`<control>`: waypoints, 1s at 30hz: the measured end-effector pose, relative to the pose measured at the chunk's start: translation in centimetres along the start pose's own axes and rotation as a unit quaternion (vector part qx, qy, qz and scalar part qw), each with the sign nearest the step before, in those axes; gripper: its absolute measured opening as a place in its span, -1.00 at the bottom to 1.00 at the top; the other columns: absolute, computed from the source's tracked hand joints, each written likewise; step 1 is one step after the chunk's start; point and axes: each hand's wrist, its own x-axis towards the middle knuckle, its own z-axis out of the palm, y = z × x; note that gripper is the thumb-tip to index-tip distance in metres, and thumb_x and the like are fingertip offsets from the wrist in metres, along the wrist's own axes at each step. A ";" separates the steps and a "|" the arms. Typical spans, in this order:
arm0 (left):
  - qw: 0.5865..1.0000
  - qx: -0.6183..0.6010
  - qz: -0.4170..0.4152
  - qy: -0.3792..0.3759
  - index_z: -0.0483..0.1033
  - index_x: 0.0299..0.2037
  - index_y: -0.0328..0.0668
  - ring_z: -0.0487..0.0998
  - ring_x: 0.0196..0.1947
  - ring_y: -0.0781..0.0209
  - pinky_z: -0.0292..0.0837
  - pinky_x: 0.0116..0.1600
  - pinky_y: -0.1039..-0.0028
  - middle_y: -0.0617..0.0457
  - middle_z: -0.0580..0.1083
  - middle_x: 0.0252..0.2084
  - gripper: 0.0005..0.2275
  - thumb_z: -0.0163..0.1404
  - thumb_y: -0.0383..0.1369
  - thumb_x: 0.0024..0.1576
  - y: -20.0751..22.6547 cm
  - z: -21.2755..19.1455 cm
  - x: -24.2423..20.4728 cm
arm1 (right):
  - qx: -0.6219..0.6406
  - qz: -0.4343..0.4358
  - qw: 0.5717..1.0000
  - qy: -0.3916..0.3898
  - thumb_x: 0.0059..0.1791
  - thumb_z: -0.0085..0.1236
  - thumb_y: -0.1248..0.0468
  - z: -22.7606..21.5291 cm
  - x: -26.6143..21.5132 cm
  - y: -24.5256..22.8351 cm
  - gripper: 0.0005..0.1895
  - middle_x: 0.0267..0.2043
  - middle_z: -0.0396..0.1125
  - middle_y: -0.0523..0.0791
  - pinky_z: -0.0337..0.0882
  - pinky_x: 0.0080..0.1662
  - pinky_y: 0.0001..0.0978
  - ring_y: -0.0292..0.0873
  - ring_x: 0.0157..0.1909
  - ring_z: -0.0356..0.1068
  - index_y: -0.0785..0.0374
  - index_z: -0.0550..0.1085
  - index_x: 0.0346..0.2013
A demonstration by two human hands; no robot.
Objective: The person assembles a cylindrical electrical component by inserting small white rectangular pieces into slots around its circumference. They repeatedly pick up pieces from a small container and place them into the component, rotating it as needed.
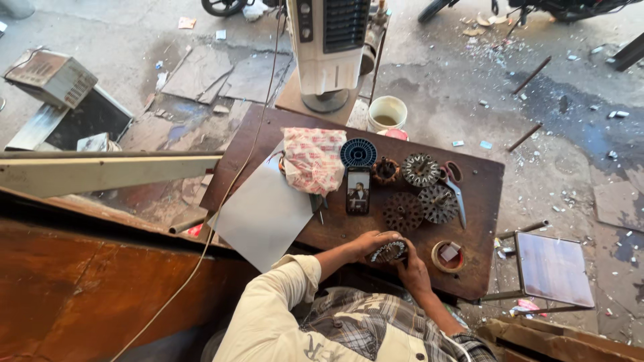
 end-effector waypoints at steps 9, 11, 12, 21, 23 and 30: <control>0.999 -0.019 0.019 0.024 0.49 0.07 -0.26 0.68 -0.27 0.16 0.66 -0.21 0.27 -0.09 0.60 -0.13 -0.44 0.14 0.10 0.12 -0.5 0.3 1.3 | -0.079 -0.034 0.995 0.052 -0.03 0.19 0.27 -2.4 -0.1 0.7 -0.50 -0.03 0.48 0.11 0.50 -0.04 -0.07 0.15 -0.03 0.52 0.17 0.38 0.21; 0.998 -0.008 0.048 0.042 0.51 0.05 -0.31 0.68 -0.27 0.18 0.64 -0.20 0.33 -0.12 0.60 -0.12 -0.43 0.15 0.10 0.13 -1.5 0.8 2.3 | -0.209 -0.082 0.963 0.151 0.01 0.17 0.21 -4.5 -0.3 1.7 -0.70 -0.10 0.47 0.03 0.47 0.10 0.02 0.09 -0.07 0.51 0.14 0.48 0.04; 0.997 -0.001 0.060 0.049 0.55 0.03 -0.32 0.66 -0.29 0.19 0.62 -0.22 0.37 -0.13 0.60 -0.14 -0.42 0.15 0.12 0.12 -1.9 0.7 2.3 | -0.288 -0.105 0.927 0.217 0.03 0.19 0.15 -5.0 -0.1 2.0 -0.78 -0.20 0.46 -0.04 0.43 0.23 0.13 0.04 -0.10 0.50 0.11 0.51 -0.07; 0.950 0.260 0.068 0.160 0.55 -0.17 -0.36 0.65 -0.29 0.12 0.57 -0.21 0.33 -0.16 0.58 -0.21 -0.34 0.14 0.26 0.02 -4.9 3.7 3.2 | -0.400 0.111 0.902 0.114 -0.12 0.32 0.03 -8.2 0.6 5.3 -0.57 -0.07 0.41 -0.01 0.48 -0.02 -0.07 0.06 0.00 0.45 0.17 0.56 -0.05; 0.914 0.337 0.123 0.187 0.58 -0.20 -0.39 0.62 -0.27 0.06 0.54 -0.19 0.29 -0.18 0.54 -0.22 -0.33 0.17 0.26 0.05 -5.2 3.8 2.9 | -0.393 0.106 0.906 0.113 -0.12 0.31 0.06 -7.4 1.2 5.1 -0.60 -0.09 0.43 -0.03 0.48 -0.01 -0.06 0.06 0.01 0.45 0.15 0.56 -0.07; 0.960 0.229 0.038 0.155 0.54 -0.15 -0.30 0.63 -0.32 0.12 0.56 -0.25 0.33 -0.13 0.56 -0.30 -0.32 0.11 0.28 -0.06 -3.8 3.3 3.1 | -0.376 0.119 0.916 0.074 -0.04 0.25 0.13 -7.2 0.6 5.2 -0.74 -0.09 0.44 -0.02 0.48 0.00 -0.06 0.06 -0.01 0.47 0.13 0.57 -0.10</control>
